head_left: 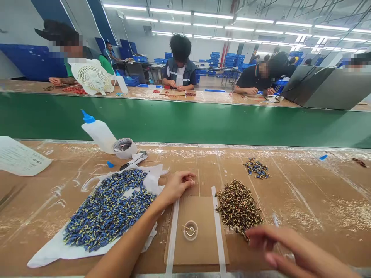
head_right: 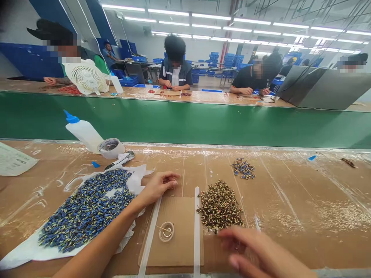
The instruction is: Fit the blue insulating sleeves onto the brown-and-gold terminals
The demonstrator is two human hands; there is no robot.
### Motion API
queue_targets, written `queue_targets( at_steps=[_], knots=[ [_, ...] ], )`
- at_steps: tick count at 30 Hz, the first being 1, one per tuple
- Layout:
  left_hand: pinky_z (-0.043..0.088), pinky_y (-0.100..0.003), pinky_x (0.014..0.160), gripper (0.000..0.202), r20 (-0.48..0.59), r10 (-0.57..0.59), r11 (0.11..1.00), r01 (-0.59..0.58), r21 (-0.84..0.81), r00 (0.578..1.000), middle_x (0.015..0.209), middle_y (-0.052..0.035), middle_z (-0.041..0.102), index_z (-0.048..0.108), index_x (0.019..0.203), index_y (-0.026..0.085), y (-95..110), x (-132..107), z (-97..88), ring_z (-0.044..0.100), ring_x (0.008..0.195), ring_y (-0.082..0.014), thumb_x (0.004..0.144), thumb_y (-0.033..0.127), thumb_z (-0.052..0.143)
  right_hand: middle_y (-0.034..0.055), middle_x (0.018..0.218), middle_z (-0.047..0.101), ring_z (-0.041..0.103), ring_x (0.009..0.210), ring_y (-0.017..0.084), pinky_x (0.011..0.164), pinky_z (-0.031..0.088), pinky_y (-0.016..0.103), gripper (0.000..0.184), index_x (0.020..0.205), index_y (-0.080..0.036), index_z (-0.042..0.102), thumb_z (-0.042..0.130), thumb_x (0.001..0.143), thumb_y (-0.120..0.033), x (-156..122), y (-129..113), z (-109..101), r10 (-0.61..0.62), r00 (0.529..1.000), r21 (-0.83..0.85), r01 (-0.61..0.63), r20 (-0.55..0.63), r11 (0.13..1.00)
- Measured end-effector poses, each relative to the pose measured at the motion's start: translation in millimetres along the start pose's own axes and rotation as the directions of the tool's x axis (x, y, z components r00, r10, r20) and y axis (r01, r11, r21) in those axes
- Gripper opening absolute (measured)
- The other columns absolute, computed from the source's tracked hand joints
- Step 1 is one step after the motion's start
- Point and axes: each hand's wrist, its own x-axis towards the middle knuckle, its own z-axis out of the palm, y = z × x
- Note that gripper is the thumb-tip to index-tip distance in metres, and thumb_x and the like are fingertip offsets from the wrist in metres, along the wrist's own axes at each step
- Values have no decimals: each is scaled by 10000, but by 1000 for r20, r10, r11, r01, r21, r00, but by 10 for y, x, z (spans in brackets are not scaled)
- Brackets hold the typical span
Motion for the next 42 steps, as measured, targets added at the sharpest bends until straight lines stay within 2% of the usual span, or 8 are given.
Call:
queue_targets(
  at_steps=[2, 5, 10, 17, 25, 30, 37, 42],
  knots=[
    [428, -250, 659, 202, 21, 14, 1000, -13, -26, 1000, 788, -38, 660, 693, 936, 134, -30, -30, 20, 568, 722, -152, 796, 247, 601, 39, 1168, 649, 609, 1055, 217, 909, 514, 369, 352, 1236, -342, 571, 566, 897, -439, 367, -182, -204, -73, 984, 16, 71, 160, 997],
    [442, -239, 649, 122, 79, 21, 987, -8, -163, 997, 739, -25, 643, 670, 828, 130, -79, -60, 67, 572, 690, -135, 789, 237, 626, 41, 1123, 659, 615, 1010, 200, 875, 511, 356, 298, 1175, -285, 586, 491, 939, -440, 928, -422, -316, -148, 970, 22, 146, 192, 989],
    [485, -244, 586, 207, 129, -59, 908, 107, -405, 990, 684, -12, 636, 587, 870, 134, -118, -66, 138, 593, 584, -120, 787, 302, 674, 47, 1034, 676, 625, 927, 185, 818, 502, 346, 264, 1111, -228, 600, 495, 943, -403, 1417, -479, -63, -214, 953, 46, 209, 212, 977],
    [356, -141, 470, 294, 158, -129, 830, 194, -523, 979, 617, 25, 582, 542, 773, 126, -79, -25, 34, 494, 499, -43, 778, 361, 719, 47, 1039, 675, 619, 937, 167, 836, 497, 333, 283, 1117, -225, 606, 487, 949, -418, 1417, -261, 243, -263, 908, 325, 154, 325, 933],
    [507, -196, 645, 339, 296, -213, 645, 362, -673, 931, 800, -66, 691, 569, 879, 107, -101, -28, -16, 637, 639, -86, 752, 357, 761, 22, 813, 637, 568, 732, 139, 655, 451, 269, 223, 948, -198, 614, 500, 943, -389, 1512, -249, 405, -212, 970, 329, 164, 118, 930],
    [506, -173, 599, 323, 351, -148, 645, 360, -674, 924, 792, -87, 708, 564, 878, 112, -61, -68, 52, 650, 619, -89, 804, 392, 706, 2, 786, 632, 556, 712, 134, 653, 423, 262, 131, 940, -208, 628, 532, 928, -297, 1478, -370, 490, -301, 953, 222, 285, 41, 932],
    [555, -257, 697, 334, 413, -65, 716, 330, -615, 909, 850, -123, 716, 584, 1024, 107, -44, -87, 115, 706, 730, -160, 841, 375, 663, 5, 766, 647, 569, 689, 140, 617, 426, 250, 154, 912, -204, 633, 515, 937, -299, 1469, -386, 592, -298, 951, 241, 271, 80, 932],
    [549, -285, 718, 288, 350, -36, 765, 251, -593, 936, 883, -143, 715, 611, 941, 90, -9, -107, 197, 687, 756, -162, 846, 359, 651, 24, 812, 656, 595, 709, 147, 641, 448, 255, 99, 916, -197, 623, 543, 919, -255, 1510, -384, 741, -329, 941, 208, 339, -83, 917]
  ],
)
